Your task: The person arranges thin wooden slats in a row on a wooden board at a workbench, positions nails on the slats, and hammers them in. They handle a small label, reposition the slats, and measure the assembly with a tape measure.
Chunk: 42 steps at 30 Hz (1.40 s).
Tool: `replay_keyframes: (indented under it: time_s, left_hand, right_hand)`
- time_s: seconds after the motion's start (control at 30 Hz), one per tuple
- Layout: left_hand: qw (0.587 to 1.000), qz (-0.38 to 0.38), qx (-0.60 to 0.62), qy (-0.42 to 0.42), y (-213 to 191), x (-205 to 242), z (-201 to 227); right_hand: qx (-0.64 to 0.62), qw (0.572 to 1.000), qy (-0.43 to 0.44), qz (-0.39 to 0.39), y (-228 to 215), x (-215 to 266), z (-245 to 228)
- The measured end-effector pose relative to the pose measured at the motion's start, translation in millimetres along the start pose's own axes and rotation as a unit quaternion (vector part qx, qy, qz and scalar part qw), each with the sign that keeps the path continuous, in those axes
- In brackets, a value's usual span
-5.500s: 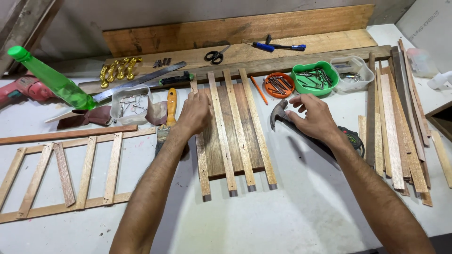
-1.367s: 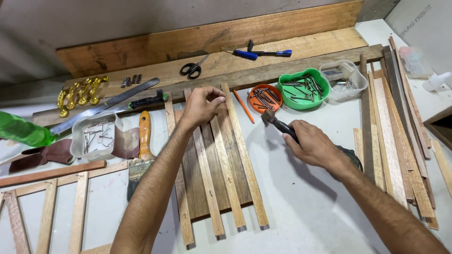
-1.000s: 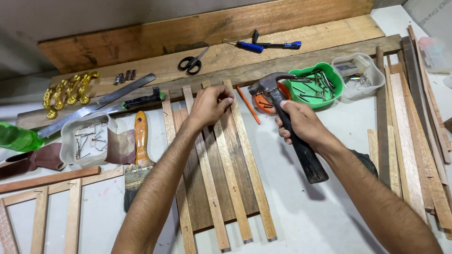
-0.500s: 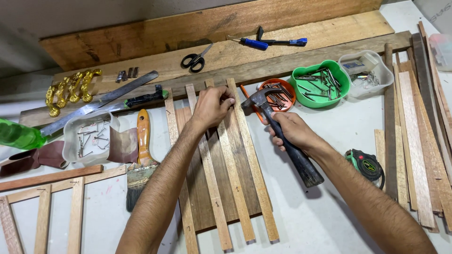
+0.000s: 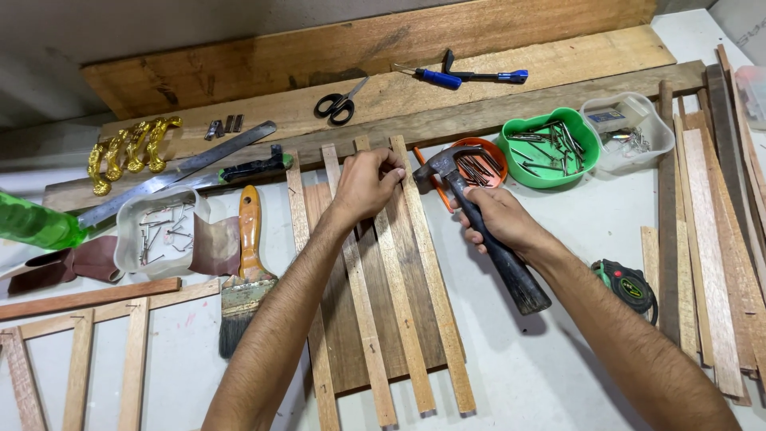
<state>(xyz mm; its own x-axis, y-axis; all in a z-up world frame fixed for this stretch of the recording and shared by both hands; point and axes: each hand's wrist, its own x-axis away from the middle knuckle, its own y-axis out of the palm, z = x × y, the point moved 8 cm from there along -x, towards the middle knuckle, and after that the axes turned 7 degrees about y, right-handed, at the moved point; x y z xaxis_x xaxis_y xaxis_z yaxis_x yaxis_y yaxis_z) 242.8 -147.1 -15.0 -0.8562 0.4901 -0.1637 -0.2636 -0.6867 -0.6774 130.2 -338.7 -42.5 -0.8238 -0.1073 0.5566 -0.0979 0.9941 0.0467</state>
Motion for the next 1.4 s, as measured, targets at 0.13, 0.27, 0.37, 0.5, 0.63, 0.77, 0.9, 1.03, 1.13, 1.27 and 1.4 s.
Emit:
replay_keyframes:
  time_s: [0.13,0.27,0.37,0.5,0.63,0.77,0.9,1.03,1.13,1.27,1.4]
  left_hand:
    - [1.0,0.012,0.021,-0.001,1.8,-6.4,0.5]
    - [0.999,0.001,0.03,-0.012,4.9,-6.6,4.5]
    - [1.0,0.01,0.014,0.008,1.4,-1.6,11.7]
    - [0.998,0.013,0.05,-0.02,3.8,3.3,6.7]
    - [0.996,0.082,-0.012,0.032,-4.0,6.7,13.0]
    - [0.997,0.075,-0.019,0.005,0.4,8.9,9.2]
    - [0.994,0.083,-0.047,0.05,13.4,5.7,-0.5]
    - [0.993,0.094,-0.051,0.053,10.1,10.5,5.6]
    - [0.992,0.107,-0.039,0.059,5.4,13.4,8.1]
    - [0.994,0.094,-0.033,0.04,10.3,10.1,1.1]
    - [0.992,0.109,-0.026,0.065,7.5,13.4,5.5]
  right_hand:
    - [-0.009,1.0,-0.001,0.017,-0.8,3.5,-4.4]
    - [0.0,1.0,-0.017,0.017,-2.0,8.1,-6.3]
    - [0.028,0.999,-0.018,0.024,1.9,13.9,-9.5]
    - [0.089,0.994,-0.03,0.049,5.7,21.1,-19.7]
    - [0.111,0.989,-0.07,0.063,13.8,35.7,-40.7]
    - [0.196,0.966,-0.136,0.095,25.0,55.5,-71.5]
    - [0.313,0.917,-0.19,0.16,29.2,65.6,-93.8]
    - [0.402,0.844,-0.302,0.186,28.6,55.8,-87.3]
    - [0.421,0.835,-0.307,0.177,28.1,45.0,-71.9]
    - [0.434,0.835,-0.292,0.172,29.3,48.4,-71.6]
    - [0.4,0.859,-0.247,0.204,31.8,63.6,-86.1]
